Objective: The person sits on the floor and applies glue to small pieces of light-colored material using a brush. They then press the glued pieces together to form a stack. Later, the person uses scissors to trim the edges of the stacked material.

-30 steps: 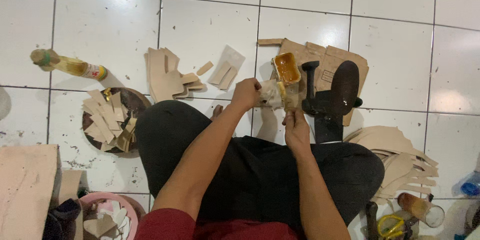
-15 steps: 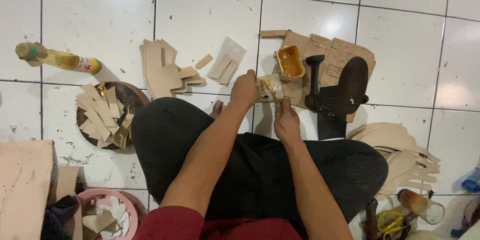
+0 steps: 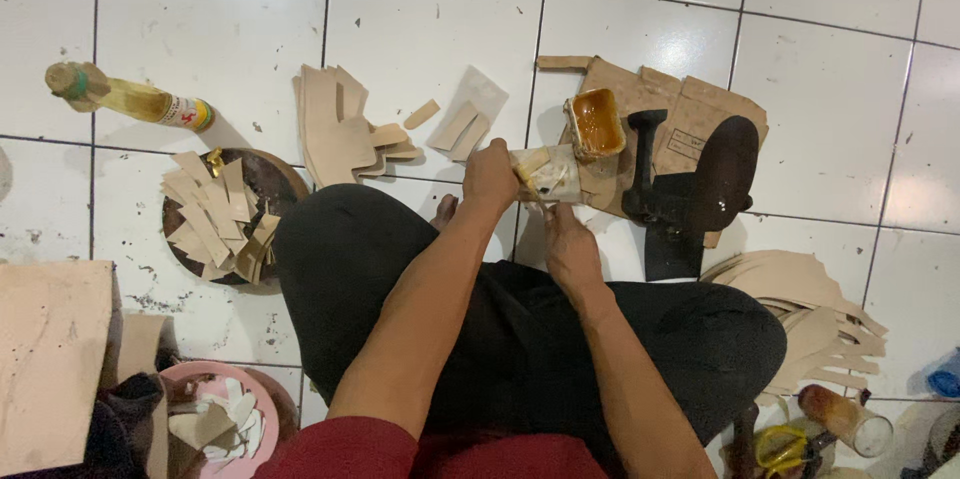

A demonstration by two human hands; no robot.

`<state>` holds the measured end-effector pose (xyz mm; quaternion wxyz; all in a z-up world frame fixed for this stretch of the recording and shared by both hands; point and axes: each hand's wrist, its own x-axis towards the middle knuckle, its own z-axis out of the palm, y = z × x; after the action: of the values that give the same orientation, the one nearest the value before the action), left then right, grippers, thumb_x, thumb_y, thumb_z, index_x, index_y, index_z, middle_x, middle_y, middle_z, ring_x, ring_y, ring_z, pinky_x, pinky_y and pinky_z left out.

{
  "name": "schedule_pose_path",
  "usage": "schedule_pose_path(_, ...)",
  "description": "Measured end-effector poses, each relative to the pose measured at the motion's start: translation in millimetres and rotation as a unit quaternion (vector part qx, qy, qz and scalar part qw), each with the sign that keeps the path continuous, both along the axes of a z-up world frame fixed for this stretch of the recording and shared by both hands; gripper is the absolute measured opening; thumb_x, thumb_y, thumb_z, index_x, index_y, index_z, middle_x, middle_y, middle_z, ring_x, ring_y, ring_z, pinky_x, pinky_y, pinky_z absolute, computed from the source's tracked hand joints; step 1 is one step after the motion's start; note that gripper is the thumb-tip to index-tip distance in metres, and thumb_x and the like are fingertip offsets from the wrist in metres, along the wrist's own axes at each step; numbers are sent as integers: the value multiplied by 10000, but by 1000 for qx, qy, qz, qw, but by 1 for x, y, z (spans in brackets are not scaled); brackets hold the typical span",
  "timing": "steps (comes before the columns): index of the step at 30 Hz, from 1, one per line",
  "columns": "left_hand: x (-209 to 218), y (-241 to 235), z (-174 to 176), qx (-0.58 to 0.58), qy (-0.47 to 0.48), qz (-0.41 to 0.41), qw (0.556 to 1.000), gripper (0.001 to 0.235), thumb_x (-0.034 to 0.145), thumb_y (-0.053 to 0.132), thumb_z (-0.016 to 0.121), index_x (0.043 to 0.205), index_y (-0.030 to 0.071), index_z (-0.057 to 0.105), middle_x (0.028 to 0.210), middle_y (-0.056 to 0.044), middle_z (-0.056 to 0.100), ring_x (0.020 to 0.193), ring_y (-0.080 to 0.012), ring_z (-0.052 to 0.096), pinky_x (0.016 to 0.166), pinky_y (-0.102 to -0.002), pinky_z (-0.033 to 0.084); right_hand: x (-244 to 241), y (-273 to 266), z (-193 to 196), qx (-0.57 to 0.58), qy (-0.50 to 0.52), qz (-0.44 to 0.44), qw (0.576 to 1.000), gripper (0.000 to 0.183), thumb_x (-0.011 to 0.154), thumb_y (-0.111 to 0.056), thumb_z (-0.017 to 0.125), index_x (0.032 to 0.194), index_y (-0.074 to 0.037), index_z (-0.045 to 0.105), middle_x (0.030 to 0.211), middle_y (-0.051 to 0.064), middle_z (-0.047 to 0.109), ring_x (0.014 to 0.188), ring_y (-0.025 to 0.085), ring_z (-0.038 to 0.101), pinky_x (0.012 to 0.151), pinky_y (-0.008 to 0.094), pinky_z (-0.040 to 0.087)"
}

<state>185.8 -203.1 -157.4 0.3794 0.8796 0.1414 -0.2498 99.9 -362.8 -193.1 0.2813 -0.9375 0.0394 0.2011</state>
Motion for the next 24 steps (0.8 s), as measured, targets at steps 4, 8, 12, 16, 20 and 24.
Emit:
schedule_pose_path(4,0,1,-19,-7,3,0,1000,158,800,9,552,953,-25,530,891,-248,616,901,-404,633,740,-490,526,13,-2,11,-23,-12,-40,999,198,974,-192,345,1033,-59,480,795,237,606,778,402,613,662,496,470)
schedule_pose_path(8,-1,0,-23,-16,4,13,1000,146,787,4,556,930,-22,535,877,-250,614,891,-401,635,730,-484,530,7,-1,16,-36,-55,-23,998,193,992,-173,344,1022,-49,490,750,223,595,729,368,620,629,450,480)
schedule_pose_path(12,2,-1,-38,-11,-11,9,1000,137,807,28,549,931,-27,539,872,-253,616,890,-400,636,737,-490,532,1,-11,4,-21,-45,-16,999,230,998,-204,342,1013,-40,503,758,237,597,732,387,617,620,463,479)
schedule_pose_path(16,-4,3,2,-4,-12,11,1000,126,807,16,535,926,-26,540,868,-255,615,886,-402,634,736,-498,533,0,-7,3,-59,-60,-20,996,186,980,-185,384,1008,-43,501,711,194,590,705,358,625,608,452,474)
schedule_pose_path(20,-4,4,1,-3,-10,2,1000,161,800,62,588,932,-18,542,870,-243,618,883,-387,638,731,-494,531,-7,-5,16,-32,-74,47,996,148,962,-106,402,965,-22,524,674,211,588,645,331,626,550,399,490)
schedule_pose_path(24,-1,4,-4,15,2,-27,1000,132,819,14,522,946,-15,538,897,-237,621,920,-403,628,767,-497,518,1,-3,29,-9,-65,-43,997,197,988,-187,373,966,-27,486,716,245,571,709,388,603,606,472,463)
